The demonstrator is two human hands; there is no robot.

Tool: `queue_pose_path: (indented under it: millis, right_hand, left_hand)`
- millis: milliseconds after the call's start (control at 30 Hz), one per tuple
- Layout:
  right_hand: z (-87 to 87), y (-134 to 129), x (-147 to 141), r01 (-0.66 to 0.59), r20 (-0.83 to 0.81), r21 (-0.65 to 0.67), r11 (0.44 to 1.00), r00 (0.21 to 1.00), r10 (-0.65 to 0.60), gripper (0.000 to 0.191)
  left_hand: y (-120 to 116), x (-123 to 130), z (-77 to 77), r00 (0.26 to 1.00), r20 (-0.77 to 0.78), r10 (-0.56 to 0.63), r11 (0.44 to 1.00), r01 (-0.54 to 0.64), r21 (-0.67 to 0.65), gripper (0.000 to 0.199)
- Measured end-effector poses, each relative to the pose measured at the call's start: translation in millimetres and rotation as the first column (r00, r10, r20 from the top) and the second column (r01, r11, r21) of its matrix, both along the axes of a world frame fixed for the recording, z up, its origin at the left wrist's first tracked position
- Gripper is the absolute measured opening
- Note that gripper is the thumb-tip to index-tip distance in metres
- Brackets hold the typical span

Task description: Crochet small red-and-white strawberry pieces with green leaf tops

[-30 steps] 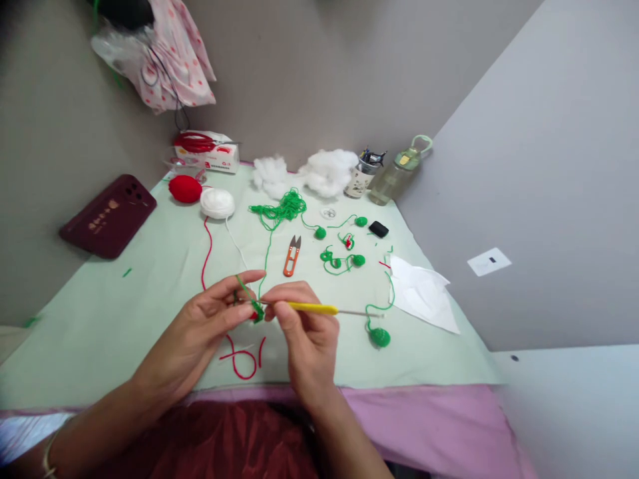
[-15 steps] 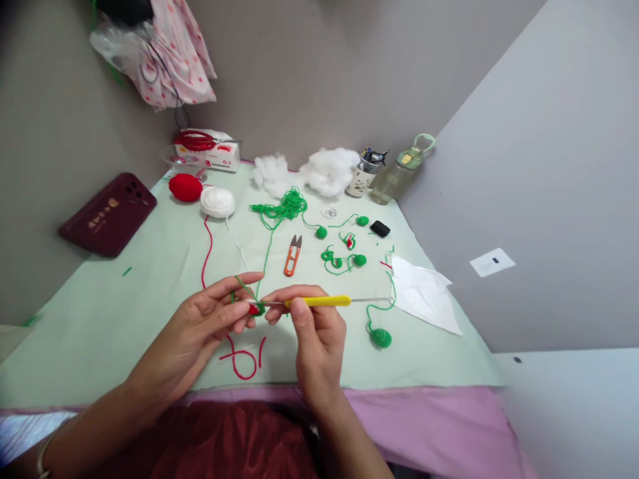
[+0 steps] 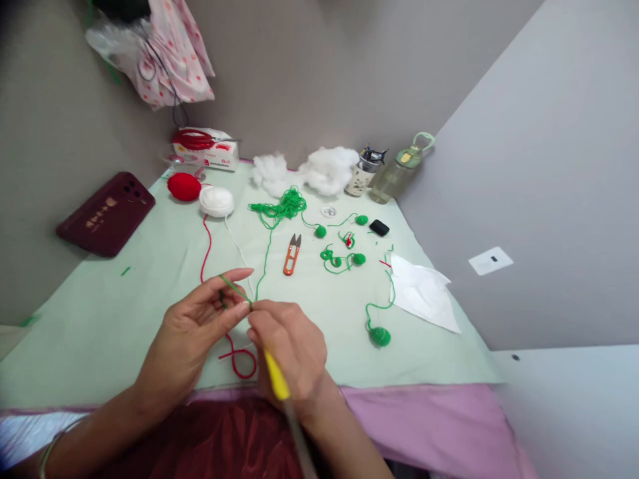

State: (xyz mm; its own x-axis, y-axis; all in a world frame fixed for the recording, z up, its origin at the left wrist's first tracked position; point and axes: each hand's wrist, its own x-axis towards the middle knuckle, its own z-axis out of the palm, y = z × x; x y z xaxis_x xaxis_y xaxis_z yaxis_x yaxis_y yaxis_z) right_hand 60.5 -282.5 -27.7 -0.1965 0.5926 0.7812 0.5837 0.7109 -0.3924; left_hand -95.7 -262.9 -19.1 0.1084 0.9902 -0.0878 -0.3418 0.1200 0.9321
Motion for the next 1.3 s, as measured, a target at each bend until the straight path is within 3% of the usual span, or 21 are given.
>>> queue_pose_path:
  millis: [67, 133, 200, 267, 333, 433, 567, 633, 700, 767, 867, 933, 1033, 1167, 1300]
  right_hand:
    - [-8.5, 1.2, -1.2, 0.065, 0.071, 0.093, 0.994, 0.995, -0.072, 0.037]
    - [-11.8, 1.6, -1.7, 0.087, 0.046, 0.103, 0.991, 0.995, -0.092, 0.039]
    - [-8.1, 2.1, -1.5, 0.048, -0.097, -0.005, 0.999, 0.994, -0.048, 0.036]
    - [0.1, 3.7, -1.1, -0.036, -0.317, -0.144, 0.989, 0.948, -0.012, 0.028]
    - [7.8, 6.9, -1.1, -0.123, -0.507, -0.22, 0.968, 0.862, -0.006, 0.023]
    - [10.8, 11.3, -2.5, -0.198, -0.568, -0.275, 0.941, 0.823, 0.007, 0.02]
    - [0.7, 8.1, -3.8, -0.058, -0.345, -0.203, 0.978, 0.938, -0.016, 0.028]
    - [-3.5, 4.8, -3.0, 0.025, -0.182, -0.095, 0.995, 0.982, -0.042, 0.034]
    - [-3.4, 3.7, -1.1, 0.043, -0.15, -0.058, 0.997, 0.987, -0.051, 0.034]
    - [0.2, 5.7, 1.1, 0.009, -0.311, -0.144, 0.989, 0.949, -0.054, 0.029]
    - [5.5, 11.6, 2.7, -0.149, -0.583, -0.284, 0.947, 0.811, -0.048, 0.021]
    - [5.3, 14.8, 2.4, -0.239, -0.622, -0.313, 0.919, 0.783, -0.008, 0.018]
    - [1.0, 17.0, 2.4, -0.279, -0.619, -0.376, 0.884, 0.785, -0.015, 0.015]
    - [-1.3, 18.0, 5.0, -0.372, -0.723, -0.405, 0.835, 0.69, -0.044, 0.019]
    - [4.0, 14.9, 6.3, -0.38, -0.724, -0.388, 0.839, 0.69, -0.022, 0.021]
  left_hand:
    - [0.9, 0.7, 2.0, 0.994, 0.106, -0.038, 0.996, 0.047, -0.082, 0.041]
    - [3.3, -0.7, 4.6, 0.96, 0.256, -0.112, 0.962, 0.169, -0.214, 0.048]
    - [6.5, -3.7, 7.3, 0.918, 0.365, -0.155, 0.912, 0.275, -0.304, 0.05]
    - [9.2, -6.5, 9.6, 0.905, 0.4, -0.148, 0.905, 0.287, -0.313, 0.048]
    - [9.8, -7.3, 11.4, 0.919, 0.373, -0.129, 0.932, 0.241, -0.272, 0.046]
    - [7.1, -3.2, 11.9, 0.952, 0.277, -0.135, 0.963, 0.192, -0.19, 0.043]
    - [3.5, 3.6, 8.0, 0.97, 0.227, -0.087, 0.981, 0.123, -0.148, 0.044]
    - [4.5, 3.8, 5.8, 0.956, 0.27, -0.113, 0.963, 0.172, -0.205, 0.046]
    - [7.4, 1.7, 4.6, 0.923, 0.353, -0.154, 0.92, 0.264, -0.289, 0.044]
    - [11.1, -1.2, 4.4, 0.897, 0.415, -0.155, 0.892, 0.307, -0.331, 0.04]
    - [14.0, -3.5, 4.9, 0.908, 0.395, -0.137, 0.923, 0.262, -0.281, 0.037]
    - [12.9, -3.0, 5.0, 0.926, 0.34, -0.164, 0.944, 0.247, -0.216, 0.036]
    - [9.3, -1.9, 4.7, 0.952, 0.252, -0.174, 0.963, 0.218, -0.16, 0.036]
    - [7.4, -3.3, 5.7, 0.968, 0.19, -0.164, 0.964, 0.198, -0.177, 0.036]
    - [7.7, -5.5, 7.2, 0.981, 0.132, -0.142, 0.975, 0.162, -0.15, 0.032]
